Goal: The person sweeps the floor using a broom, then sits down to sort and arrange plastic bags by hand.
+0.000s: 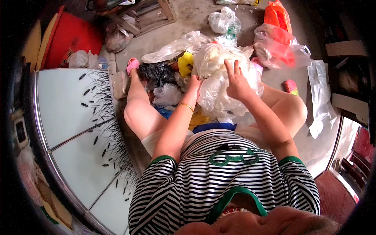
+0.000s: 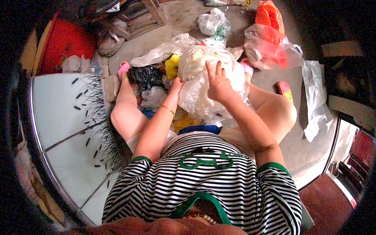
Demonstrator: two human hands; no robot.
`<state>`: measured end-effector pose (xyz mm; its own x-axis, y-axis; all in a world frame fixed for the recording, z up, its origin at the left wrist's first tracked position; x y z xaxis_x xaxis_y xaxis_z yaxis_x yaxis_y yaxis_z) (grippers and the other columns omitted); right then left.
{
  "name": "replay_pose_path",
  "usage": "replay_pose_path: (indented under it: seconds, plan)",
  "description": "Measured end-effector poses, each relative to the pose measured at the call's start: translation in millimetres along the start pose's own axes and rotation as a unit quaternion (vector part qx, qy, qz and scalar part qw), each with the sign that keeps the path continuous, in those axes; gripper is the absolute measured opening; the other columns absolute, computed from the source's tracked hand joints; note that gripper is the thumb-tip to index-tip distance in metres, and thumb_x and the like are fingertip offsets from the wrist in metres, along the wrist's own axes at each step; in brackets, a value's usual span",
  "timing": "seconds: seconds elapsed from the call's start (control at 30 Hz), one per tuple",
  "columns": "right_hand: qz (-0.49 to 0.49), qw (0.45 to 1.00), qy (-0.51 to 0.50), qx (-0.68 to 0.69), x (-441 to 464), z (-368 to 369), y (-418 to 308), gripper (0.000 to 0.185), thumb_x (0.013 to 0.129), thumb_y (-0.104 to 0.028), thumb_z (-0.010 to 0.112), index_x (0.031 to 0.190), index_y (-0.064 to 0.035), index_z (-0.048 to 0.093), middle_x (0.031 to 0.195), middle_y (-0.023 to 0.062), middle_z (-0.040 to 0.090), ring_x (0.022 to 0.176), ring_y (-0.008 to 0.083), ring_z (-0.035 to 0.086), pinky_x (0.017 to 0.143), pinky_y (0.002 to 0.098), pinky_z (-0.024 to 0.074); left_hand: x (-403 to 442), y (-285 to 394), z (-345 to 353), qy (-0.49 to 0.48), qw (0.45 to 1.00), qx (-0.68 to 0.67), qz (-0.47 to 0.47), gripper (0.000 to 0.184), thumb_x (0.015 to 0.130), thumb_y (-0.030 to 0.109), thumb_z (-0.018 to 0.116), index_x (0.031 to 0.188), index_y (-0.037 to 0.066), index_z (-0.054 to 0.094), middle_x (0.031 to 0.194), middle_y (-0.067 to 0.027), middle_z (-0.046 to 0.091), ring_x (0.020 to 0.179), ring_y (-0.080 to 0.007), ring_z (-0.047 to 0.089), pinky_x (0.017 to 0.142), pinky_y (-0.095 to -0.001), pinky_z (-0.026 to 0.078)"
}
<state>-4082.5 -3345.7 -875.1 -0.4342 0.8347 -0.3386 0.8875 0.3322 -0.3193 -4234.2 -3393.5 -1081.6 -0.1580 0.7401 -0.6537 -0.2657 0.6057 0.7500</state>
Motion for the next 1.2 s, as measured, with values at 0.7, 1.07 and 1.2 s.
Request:
replay_pose_path:
  seconds: [0.7, 1.07, 1.2]
  plan:
    - [-0.155, 0.955, -0.157, -0.199, 36.4, 171.4, -52.9, 0.059, 0.077, -0.025, 0.053, 0.133, -0.0145, 0.037, 0.133, 0.0112, 0.037, 0.122, 0.0315, 0.033, 0.095, 0.0515, 0.0293, -162.6, 120.2, -30.2, 0.025, 0.99, -0.096, 0.102, 0.012, 0.085, 0.01, 0.053, 0.093, 0.002, 0.055, 0.062, -0.0001, 0.046, 0.049, -0.0091, 0.042, 0.046, -0.0231, 0.037]
    - [-0.092, 0.965, 0.226, 0.092, 22.4, -35.6, -30.7, 0.026, 0.07, -0.013, 0.058, 0.094, -0.0046, 0.054, 0.1, 0.0179, 0.053, 0.091, 0.0354, 0.051, 0.078, 0.0425, 0.0426, -159.6, 126.5, -54.6, -0.041, 0.985, -0.141, 0.089, 0.033, 0.078, -0.001, 0.052, 0.111, -0.001, 0.049, 0.085, -0.0023, 0.052, 0.066, -0.0095, 0.049, 0.056, -0.0222, 0.042]
    - [0.094, 0.945, 0.285, -0.128, 42.2, -48.4, 64.7, 0.082, 0.06, -0.014, 0.064, 0.134, -0.0084, 0.027, 0.127, 0.0227, 0.036, 0.12, 0.0381, 0.034, 0.095, 0.0526, 0.0295, -166.0, 134.6, -58.6, -0.042, 0.987, -0.133, 0.083, 0.04, 0.076, -0.002, 0.052, 0.115, 0.002, 0.045, 0.081, -0.0004, 0.048, 0.066, -0.0089, 0.049, 0.056, -0.0238, 0.044]
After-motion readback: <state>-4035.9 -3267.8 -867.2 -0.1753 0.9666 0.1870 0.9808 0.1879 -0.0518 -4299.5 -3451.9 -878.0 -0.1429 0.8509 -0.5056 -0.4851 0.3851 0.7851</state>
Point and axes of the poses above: each hand's wrist, its own x-axis towards the middle knuckle, its own z-axis out of the palm, y = z × x, the point moved 8 cm from there along x, towards the middle knuckle
